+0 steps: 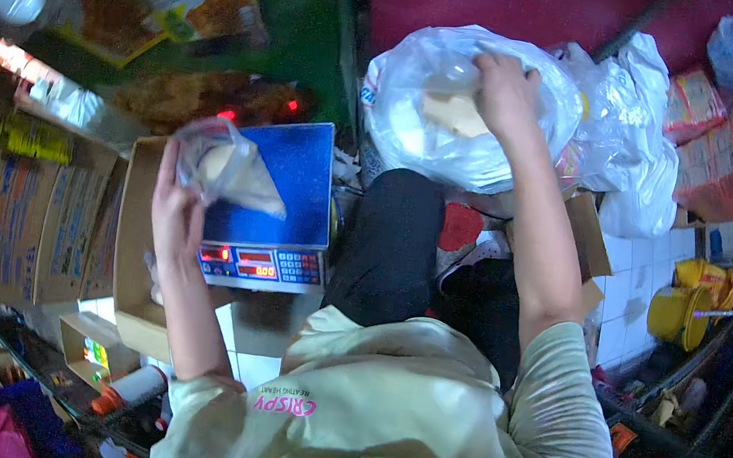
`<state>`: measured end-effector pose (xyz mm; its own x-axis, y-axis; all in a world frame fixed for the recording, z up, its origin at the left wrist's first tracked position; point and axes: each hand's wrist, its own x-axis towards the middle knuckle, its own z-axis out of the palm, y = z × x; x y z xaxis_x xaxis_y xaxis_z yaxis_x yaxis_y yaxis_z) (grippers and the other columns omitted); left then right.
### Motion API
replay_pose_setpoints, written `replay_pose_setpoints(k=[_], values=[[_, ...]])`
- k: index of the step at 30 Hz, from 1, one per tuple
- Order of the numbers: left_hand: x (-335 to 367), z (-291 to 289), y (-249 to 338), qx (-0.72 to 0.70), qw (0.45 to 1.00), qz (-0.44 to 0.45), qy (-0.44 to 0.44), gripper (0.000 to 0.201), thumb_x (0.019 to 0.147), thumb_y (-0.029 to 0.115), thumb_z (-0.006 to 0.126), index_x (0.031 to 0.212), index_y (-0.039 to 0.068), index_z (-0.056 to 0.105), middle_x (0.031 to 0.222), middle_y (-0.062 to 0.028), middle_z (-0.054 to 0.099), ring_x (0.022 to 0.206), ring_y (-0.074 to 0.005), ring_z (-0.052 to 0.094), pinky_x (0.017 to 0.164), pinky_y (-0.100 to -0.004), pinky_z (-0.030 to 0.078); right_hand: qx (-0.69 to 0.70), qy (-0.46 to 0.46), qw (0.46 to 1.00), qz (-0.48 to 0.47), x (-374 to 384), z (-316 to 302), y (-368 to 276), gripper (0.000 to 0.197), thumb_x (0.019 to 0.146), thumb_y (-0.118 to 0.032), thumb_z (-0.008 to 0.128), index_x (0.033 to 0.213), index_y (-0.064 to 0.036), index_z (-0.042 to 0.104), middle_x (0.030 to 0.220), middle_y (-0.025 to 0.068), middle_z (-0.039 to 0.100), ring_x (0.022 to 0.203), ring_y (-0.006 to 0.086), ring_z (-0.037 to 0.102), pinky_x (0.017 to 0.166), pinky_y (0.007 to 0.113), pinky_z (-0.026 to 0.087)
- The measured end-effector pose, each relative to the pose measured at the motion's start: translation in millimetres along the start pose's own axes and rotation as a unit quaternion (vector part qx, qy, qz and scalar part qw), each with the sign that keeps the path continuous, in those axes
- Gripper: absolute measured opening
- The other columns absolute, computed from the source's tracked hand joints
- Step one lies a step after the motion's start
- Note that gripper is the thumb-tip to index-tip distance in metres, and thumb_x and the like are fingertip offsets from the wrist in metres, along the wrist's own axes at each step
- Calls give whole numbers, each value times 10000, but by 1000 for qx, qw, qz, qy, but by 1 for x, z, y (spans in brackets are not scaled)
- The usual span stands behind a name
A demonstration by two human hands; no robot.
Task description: The recorder uses a plastic scoop to transfer white powder from a large sack into small plastic bags and weighs them on a digital scale.
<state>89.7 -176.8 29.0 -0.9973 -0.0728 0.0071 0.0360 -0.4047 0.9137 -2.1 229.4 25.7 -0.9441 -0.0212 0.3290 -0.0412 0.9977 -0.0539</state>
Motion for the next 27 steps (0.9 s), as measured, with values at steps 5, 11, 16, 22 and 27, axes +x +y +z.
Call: replay_pose_setpoints(k=[5,11,16,22,27], values=[[-12,9,-14,99,993,1,66,761,621,-16,489,1344,1,254,1337,-147,348,1194,-266,392,946,-326,383,-155,-139,974,93,-29,68,78,246,765,-113,476,977,-86,598,940,88,595,916,262,570,885,455,333],[-6,15,-14,119,989,-26,82,748,633,-46,460,1351,37,266,1352,-158,321,1202,-274,382,929,-347,394,-77,-43,995,41,34,124,102,203,767,-130,478,868,-89,649,903,122,622,860,261,606,727,399,477],[-3,14,-10,92,991,-36,92,751,661,-70,524,1354,51,263,1343,-143,339,1163,-233,418,927,-318,393,-86,-65,988,109,107,87,93,175,744,-128,509,818,-111,667,884,119,639,861,272,620,655,394,503],[-3,9,-7,154,983,-28,100,752,660,13,572,1350,45,276,1348,-119,332,1120,-228,442,788,-263,448,-282,-271,918,-65,40,95,43,176,747,-145,522,845,-64,643,815,67,618,738,236,601,592,440,462],[-2,8,-5,165,981,-40,93,772,664,52,613,1354,44,266,1360,-107,319,1136,-226,426,836,-287,429,-317,-187,927,-76,34,160,81,253,776,-153,498,982,-43,593,1022,121,568,1005,251,516,840,483,361]])
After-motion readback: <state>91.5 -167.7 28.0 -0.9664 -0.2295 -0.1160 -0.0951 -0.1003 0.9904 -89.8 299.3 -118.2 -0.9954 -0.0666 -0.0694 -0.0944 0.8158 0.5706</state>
